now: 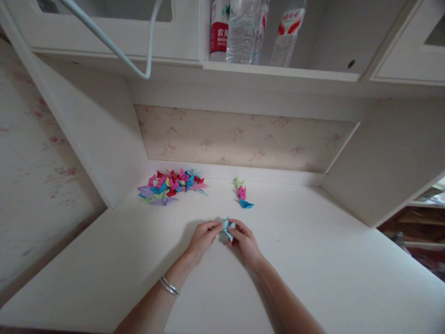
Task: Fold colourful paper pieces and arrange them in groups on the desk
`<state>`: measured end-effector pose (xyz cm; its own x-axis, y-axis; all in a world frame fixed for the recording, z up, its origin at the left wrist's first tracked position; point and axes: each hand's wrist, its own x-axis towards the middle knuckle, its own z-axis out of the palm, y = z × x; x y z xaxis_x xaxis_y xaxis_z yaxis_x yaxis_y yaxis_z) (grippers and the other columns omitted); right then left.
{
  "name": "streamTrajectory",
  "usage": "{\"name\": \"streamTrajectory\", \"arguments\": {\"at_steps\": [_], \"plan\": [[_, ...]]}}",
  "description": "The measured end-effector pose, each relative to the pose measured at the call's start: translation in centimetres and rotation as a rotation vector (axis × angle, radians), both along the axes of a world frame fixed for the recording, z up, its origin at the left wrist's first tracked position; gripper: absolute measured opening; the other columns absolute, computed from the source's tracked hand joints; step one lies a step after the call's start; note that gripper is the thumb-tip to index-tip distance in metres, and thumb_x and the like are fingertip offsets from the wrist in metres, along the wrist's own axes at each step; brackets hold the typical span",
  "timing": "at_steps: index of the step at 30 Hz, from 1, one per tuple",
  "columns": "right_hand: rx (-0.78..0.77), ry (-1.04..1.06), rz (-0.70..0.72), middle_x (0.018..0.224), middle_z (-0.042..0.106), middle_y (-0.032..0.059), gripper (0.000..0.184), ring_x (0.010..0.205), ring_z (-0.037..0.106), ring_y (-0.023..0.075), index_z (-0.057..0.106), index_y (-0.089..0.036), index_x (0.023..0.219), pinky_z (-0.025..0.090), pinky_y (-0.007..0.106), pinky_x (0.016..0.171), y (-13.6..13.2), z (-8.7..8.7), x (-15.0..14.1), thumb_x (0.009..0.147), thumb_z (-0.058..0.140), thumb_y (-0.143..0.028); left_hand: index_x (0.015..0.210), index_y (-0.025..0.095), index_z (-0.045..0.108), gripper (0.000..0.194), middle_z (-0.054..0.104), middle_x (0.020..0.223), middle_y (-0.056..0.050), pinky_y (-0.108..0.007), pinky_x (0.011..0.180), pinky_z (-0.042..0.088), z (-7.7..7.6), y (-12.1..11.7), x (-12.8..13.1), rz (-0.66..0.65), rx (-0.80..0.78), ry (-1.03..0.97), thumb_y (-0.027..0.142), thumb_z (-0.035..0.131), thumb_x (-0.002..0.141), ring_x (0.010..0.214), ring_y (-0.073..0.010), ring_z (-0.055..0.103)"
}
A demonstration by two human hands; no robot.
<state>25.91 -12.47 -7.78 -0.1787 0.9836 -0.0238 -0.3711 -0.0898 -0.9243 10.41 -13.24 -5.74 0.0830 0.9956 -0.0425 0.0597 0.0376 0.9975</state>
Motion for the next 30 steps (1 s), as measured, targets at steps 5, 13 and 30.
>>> {"name": "streamTrajectory", "arguments": {"at_steps": [5, 13, 30], "plan": [[0.001, -0.012, 0.003, 0.071, 0.06, -0.0014, 0.037, 0.053, 0.05, 0.0097, 0.068, -0.021, 0.099, 0.04, 0.025, 0.049, -0.1, 0.0, 0.0, 0.07, 0.076, -0.042, 0.094, 0.011, 0.072, 0.055, 0.036, 0.049, 0.007, -0.023, 0.045, 0.019, 0.3, 0.0, 0.0, 0.001, -0.03, -0.007, 0.06, 0.064, 0.072, 0.047, -0.0077, 0.029], [0.03, -0.095, 0.011, 0.068, 0.06, -0.0012, 0.033, 0.054, 0.049, 0.0099, 0.069, -0.02, 0.096, 0.04, 0.025, 0.051, -0.4, 0.6, -0.1, 0.072, 0.074, -0.042, 0.09, 0.012, 0.075, 0.044, 0.046, 0.047, 0.004, -0.024, 0.048, 0.023, 0.8, -0.2, 0.3, 0.041, -0.014, -0.012, 0.051, 0.067, 0.072, 0.049, -0.0094, 0.034], [0.008, -0.121, -0.015, 0.065, 0.06, -0.0009, 0.037, 0.053, 0.047, 0.0102, 0.07, -0.02, 0.091, 0.037, 0.025, 0.05, -0.9, 1.7, -0.4, 0.065, 0.079, -0.044, 0.085, 0.013, 0.076, 0.042, 0.052, 0.047, 0.002, -0.025, 0.05, 0.026, 0.9, -0.3, 0.4, 0.052, 0.009, -0.031, 0.051, 0.069, 0.068, 0.053, -0.0132, 0.045]]}}
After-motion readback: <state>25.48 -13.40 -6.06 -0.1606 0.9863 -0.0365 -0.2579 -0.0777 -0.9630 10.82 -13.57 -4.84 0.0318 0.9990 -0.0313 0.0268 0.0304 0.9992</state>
